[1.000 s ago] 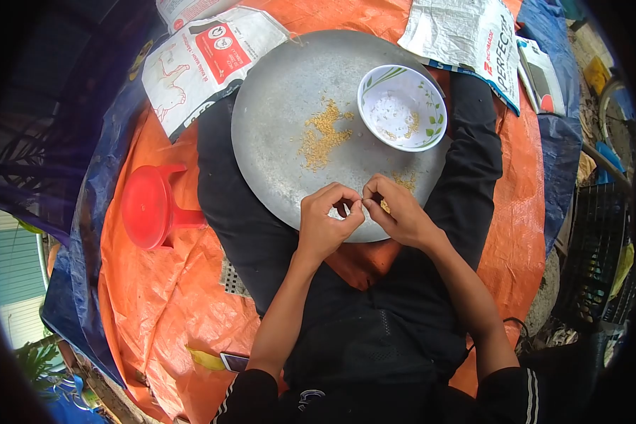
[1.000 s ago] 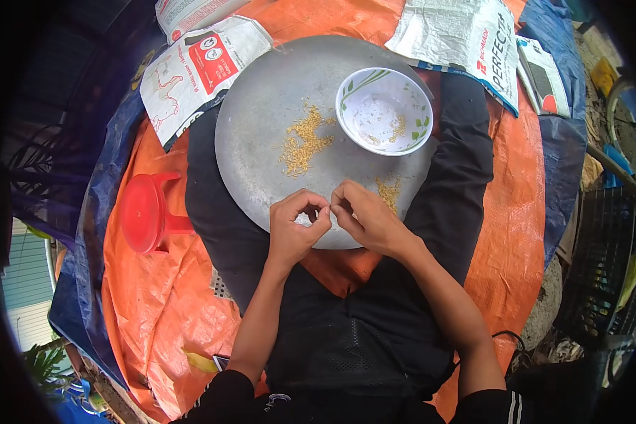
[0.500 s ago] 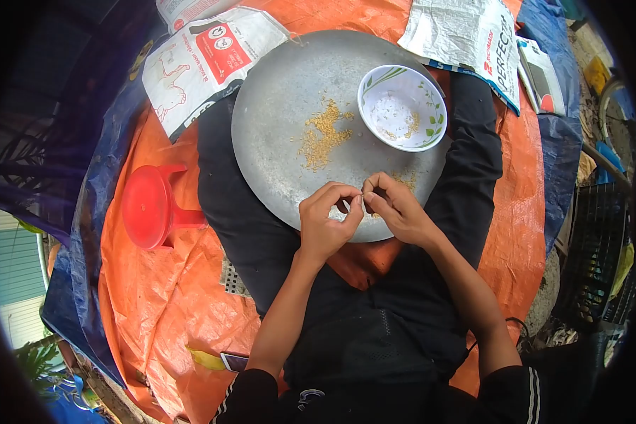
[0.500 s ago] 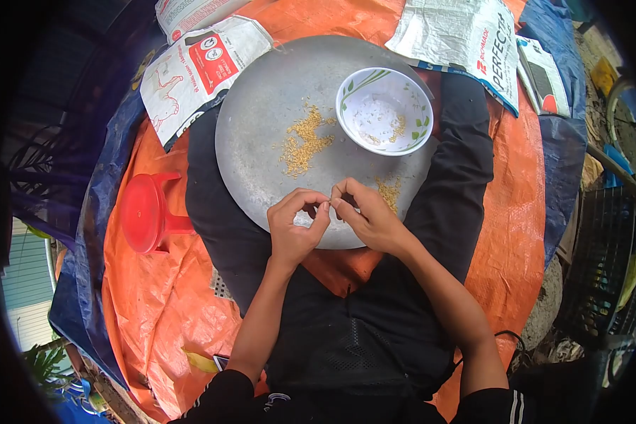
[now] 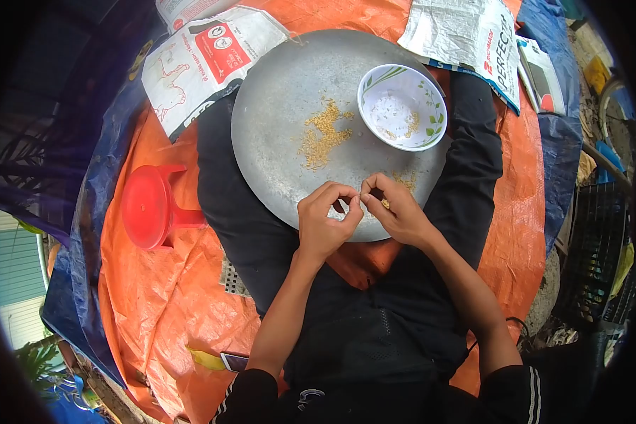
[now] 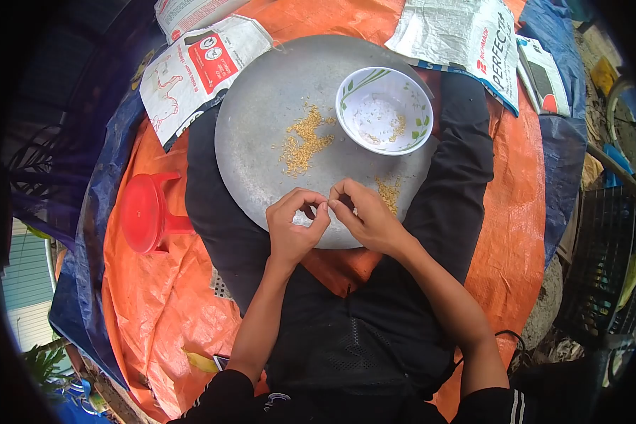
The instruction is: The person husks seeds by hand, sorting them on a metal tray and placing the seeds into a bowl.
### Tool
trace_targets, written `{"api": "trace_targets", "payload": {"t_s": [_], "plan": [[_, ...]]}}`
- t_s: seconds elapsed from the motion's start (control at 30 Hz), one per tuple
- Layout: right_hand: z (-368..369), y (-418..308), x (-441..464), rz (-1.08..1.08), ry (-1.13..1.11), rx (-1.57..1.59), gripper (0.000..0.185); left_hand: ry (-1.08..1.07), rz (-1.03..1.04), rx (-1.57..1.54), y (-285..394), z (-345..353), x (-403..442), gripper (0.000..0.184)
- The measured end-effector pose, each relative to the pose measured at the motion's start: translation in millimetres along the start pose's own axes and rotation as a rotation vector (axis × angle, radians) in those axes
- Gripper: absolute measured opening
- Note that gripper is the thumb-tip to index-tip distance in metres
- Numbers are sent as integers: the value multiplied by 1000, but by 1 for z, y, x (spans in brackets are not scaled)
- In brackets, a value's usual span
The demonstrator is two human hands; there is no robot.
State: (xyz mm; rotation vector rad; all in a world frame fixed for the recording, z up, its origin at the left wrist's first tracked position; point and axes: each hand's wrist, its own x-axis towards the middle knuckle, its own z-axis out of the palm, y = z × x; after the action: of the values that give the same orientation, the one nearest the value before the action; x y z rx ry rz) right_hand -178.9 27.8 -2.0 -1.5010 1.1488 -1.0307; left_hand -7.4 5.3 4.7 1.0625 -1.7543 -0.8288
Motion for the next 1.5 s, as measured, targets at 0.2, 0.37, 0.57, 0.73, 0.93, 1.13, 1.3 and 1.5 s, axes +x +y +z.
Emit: {"api": "trace_targets", "payload": {"t_s": [0.2, 0.37, 0.57, 0.73, 0.93, 1.13, 1.3, 1.5], "plan": [[2, 2, 0, 64, 22, 18, 10, 33, 7, 41, -1, 2, -1, 8], [2, 6, -1, 89, 1, 99, 11, 35, 27, 16, 1, 2, 0, 10], [1, 5, 0, 80, -13, 94, 11, 47, 74, 66, 1, 4, 0, 13], [0, 3, 0, 97, -15, 99, 11, 43, 125, 124, 0, 3, 0, 15], [1, 4, 0, 103, -7, 97, 11, 38, 212, 218, -4, 2, -1, 15], [1, 5, 0, 113, -3, 77, 11, 23, 267, 281, -5, 1, -1, 17], [2, 9, 0, 180, -4, 220, 11, 27, 277, 313, -5, 3, -3, 18], [-7, 13, 0, 298, 21, 356, 14, 38, 204, 255, -6, 9, 11, 16]]}}
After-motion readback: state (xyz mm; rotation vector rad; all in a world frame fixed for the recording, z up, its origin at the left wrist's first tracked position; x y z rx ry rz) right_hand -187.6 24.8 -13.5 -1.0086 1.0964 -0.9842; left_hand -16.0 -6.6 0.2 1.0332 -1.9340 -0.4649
